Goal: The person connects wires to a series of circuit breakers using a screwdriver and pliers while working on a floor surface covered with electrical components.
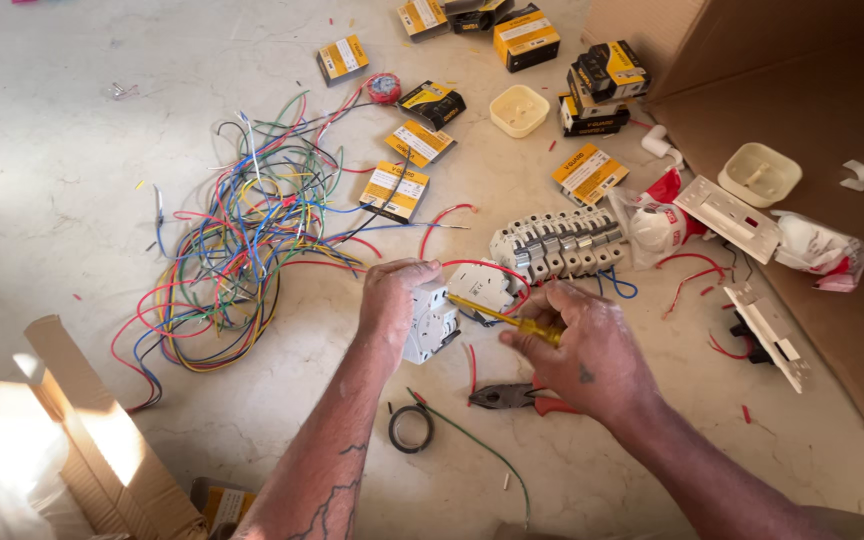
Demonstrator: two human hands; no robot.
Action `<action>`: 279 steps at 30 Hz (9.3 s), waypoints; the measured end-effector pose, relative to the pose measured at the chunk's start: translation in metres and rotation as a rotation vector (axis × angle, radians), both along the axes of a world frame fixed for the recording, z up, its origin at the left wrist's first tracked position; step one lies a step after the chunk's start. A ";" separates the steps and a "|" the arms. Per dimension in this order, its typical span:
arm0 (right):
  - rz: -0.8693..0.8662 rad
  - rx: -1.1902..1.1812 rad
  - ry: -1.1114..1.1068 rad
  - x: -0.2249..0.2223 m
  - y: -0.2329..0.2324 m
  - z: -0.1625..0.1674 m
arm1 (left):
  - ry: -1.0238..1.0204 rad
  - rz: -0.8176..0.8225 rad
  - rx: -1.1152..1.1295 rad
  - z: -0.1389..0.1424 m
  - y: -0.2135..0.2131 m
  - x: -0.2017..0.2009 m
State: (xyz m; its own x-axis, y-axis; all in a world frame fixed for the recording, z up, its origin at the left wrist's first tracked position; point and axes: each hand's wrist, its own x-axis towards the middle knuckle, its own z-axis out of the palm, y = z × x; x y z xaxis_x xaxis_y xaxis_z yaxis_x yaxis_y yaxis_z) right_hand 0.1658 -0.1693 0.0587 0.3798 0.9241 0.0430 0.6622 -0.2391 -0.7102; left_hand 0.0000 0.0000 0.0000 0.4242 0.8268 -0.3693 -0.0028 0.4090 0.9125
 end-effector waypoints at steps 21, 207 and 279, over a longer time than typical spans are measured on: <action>-0.105 -0.340 0.391 0.002 -0.001 0.004 | 0.028 -0.009 0.162 -0.031 0.014 0.003; -0.030 0.338 -0.800 -0.021 -0.003 -0.037 | 0.518 0.079 0.244 -0.006 -0.015 0.006; -0.037 -0.134 0.263 0.045 0.027 -0.090 | 0.585 -0.462 0.437 0.014 0.000 0.011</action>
State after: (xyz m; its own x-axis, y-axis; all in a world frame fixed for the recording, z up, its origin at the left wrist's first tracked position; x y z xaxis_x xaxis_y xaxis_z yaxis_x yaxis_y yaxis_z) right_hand 0.2104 -0.1419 -0.0312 0.3957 0.9000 -0.1830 0.4483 -0.3632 -0.8167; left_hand 0.0111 0.0001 0.0142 0.5935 0.7374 -0.3223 0.5967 -0.1345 0.7911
